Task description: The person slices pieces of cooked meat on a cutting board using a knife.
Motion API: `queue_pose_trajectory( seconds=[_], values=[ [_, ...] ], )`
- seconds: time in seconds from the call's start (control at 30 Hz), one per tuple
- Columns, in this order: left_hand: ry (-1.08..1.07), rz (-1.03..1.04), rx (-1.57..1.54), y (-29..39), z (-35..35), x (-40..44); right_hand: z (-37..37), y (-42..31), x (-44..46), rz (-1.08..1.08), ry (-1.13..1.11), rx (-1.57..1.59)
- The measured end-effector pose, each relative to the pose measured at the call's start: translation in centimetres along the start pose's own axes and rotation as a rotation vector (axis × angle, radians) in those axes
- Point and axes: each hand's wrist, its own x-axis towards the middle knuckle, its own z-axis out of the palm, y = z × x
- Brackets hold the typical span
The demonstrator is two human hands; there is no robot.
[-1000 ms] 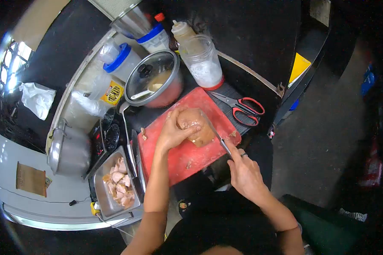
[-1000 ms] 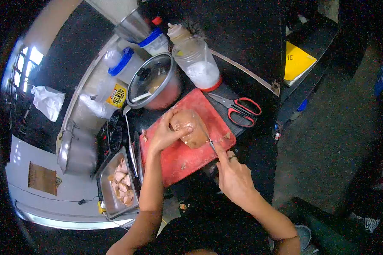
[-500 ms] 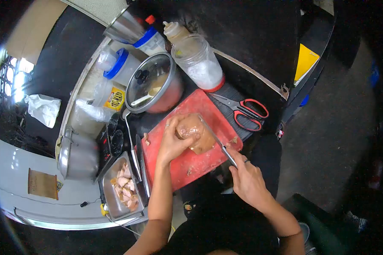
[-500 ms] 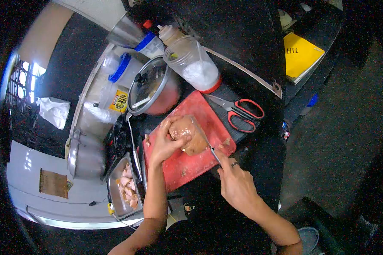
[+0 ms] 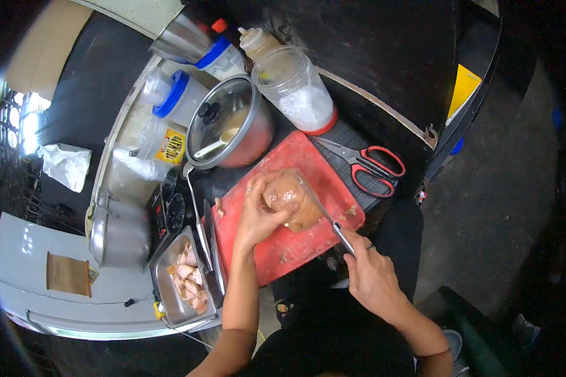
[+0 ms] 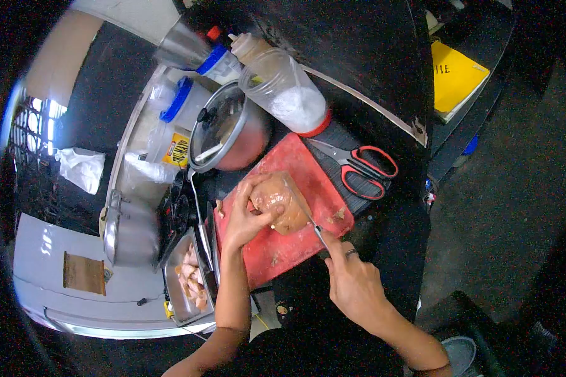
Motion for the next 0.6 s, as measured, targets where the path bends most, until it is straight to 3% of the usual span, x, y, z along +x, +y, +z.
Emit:
queue_pose_trajectory(
  seconds=[0.6],
  values=[
    [0.008,0.06,0.031,-1.1,0.1,-0.2,-0.1,-0.3,0.6,0.028,-0.046,-0.077]
  ],
)
